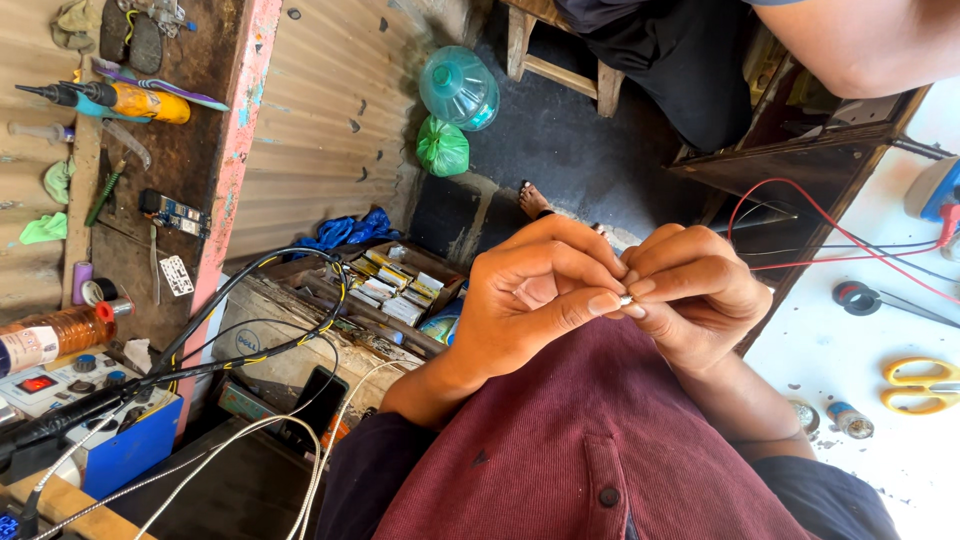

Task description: The person stands at a cluttered repair bench, picks up a small electronic component and a spool of solder, then uses a soldering iron to solder the component while a multimeter sits connected on the bench. They handle the component by hand, set it on the bench, and continue working on the small part with the iron.

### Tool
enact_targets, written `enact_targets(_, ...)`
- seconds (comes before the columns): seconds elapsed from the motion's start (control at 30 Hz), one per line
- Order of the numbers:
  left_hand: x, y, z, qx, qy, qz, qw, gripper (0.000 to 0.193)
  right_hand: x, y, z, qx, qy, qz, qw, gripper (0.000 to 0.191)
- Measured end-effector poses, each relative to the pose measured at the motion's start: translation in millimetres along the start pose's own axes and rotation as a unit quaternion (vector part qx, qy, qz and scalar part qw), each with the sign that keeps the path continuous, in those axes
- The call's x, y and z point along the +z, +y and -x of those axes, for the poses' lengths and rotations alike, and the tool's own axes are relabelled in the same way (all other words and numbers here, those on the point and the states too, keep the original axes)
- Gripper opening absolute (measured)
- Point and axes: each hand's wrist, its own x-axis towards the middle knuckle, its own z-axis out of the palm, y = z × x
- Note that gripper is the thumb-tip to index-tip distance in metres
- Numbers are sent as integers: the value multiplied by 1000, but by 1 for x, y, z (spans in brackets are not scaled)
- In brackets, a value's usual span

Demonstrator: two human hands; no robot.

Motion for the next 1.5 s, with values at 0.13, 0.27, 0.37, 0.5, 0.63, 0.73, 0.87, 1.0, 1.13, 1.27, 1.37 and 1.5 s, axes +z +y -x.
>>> enact_targets(0.13, 1, -1, 3, 1, 3, -3, 1000, 13, 2, -1, 4, 0, 2, -6, 1000, 19)
enact_targets(0.27, 1, -2, 6, 2, 2, -7, 1000, 13, 3, -1, 6, 2, -1, -6, 1000, 20)
enact_targets(0.37, 1, -2, 7, 4, 5, -14, 1000, 10, 4, 2, 5, -11, 1, -5, 1000, 20)
enact_targets(0.5, -2, -1, 6, 6, 10, -37, 999, 10, 4, 6, 5, -28, -1, 6, 1000, 19)
enact_targets(0.63, -10, 1, 4, 11, 22, -35, 999, 16, 11, 13, -2, -43, -6, 38, 998, 18)
enact_targets(0.73, -19, 3, 1, 19, 36, -30, 999, 16, 18, 19, -12, -58, -11, 72, 996, 18)
enact_targets(0.87, -37, 7, -2, 32, 74, -18, 997, 17, 33, 31, -30, -79, -27, 127, 988, 18)
enact_targets(1.0, -64, 12, -4, 51, 110, 6, 993, 15, 58, 45, -48, -51, -36, 147, 987, 16)
enact_targets(1.13, -100, 19, -1, 91, 146, 17, 985, 12, 88, 60, -66, 25, -71, 127, 989, 14)
enact_targets(1.27, -146, 27, 11, 138, 213, 33, 967, 9, 132, 89, -82, 107, -96, 22, 989, 14)
enact_targets(1.37, -189, 33, 31, 169, 307, 48, 935, 10, 161, 117, -95, 119, -160, -12, 980, 12)
enact_targets(1.5, -254, 42, 70, 270, 468, -26, 841, 13, 202, 164, -106, 151, -228, -6, 962, 16)
